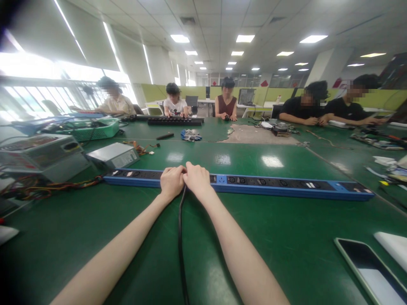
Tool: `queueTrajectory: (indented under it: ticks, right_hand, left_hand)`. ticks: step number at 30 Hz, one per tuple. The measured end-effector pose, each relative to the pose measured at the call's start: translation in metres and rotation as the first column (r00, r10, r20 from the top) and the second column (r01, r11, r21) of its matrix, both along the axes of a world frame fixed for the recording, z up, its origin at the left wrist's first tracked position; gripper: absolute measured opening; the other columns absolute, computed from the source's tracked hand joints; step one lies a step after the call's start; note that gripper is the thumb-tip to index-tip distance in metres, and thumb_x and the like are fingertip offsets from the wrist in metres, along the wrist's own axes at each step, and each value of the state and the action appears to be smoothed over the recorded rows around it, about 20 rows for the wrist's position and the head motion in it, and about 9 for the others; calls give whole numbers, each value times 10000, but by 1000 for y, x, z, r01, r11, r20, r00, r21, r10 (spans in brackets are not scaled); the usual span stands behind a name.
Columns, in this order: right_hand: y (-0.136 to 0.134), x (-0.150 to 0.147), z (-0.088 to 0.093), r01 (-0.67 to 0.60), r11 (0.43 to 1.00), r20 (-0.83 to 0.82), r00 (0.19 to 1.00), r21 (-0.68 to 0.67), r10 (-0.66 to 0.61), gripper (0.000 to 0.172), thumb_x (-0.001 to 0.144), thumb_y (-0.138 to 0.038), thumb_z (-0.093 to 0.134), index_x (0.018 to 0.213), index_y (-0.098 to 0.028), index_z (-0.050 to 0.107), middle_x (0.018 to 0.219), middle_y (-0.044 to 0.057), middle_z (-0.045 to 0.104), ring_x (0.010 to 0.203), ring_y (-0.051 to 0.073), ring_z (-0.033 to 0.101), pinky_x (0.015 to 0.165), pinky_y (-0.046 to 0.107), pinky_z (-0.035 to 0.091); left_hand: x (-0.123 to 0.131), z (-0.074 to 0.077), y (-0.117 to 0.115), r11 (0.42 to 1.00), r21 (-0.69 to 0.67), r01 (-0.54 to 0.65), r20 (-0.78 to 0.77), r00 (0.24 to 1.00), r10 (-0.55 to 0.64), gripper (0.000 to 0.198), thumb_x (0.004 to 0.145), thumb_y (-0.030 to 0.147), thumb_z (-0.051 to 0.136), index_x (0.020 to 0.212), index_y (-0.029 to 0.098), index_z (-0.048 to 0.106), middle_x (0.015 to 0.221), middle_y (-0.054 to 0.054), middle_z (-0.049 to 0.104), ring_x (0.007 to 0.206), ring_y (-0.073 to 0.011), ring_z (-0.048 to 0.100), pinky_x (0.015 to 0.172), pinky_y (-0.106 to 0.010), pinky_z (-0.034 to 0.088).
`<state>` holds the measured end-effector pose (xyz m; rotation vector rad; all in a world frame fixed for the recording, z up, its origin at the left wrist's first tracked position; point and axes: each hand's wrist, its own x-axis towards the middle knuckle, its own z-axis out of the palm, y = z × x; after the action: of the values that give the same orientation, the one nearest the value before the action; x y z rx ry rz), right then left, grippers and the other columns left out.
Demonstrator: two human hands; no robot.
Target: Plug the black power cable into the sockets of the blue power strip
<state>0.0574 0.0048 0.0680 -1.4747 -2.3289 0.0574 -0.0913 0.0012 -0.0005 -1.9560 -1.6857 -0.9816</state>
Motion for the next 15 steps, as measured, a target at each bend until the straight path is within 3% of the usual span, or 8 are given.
queueTrajectory:
  ticks: [7,15]
  right_hand:
    - [-14,-5,0,52,998,7,999,-17,-52,243,983,-321,494,1201,-269,587,1003,97,731,928,259,706,815,337,459]
    - [-7,-1,-2,52,995,-51,997,-84,-56,217,976,-344,482,1154,-286,591,977,72,727,898,254,701,790,338,459]
  left_hand:
    - [1,-1,1,1000,5,-5,1,1000,5,228,913,139,473,943,252,668,851,-57,748,873,-244,691,964,-397,427]
    - [2,-2,2,1000,16,-19,-18,1000,20,209,927,151,470,910,250,653,813,-58,729,851,-245,687,943,-392,432]
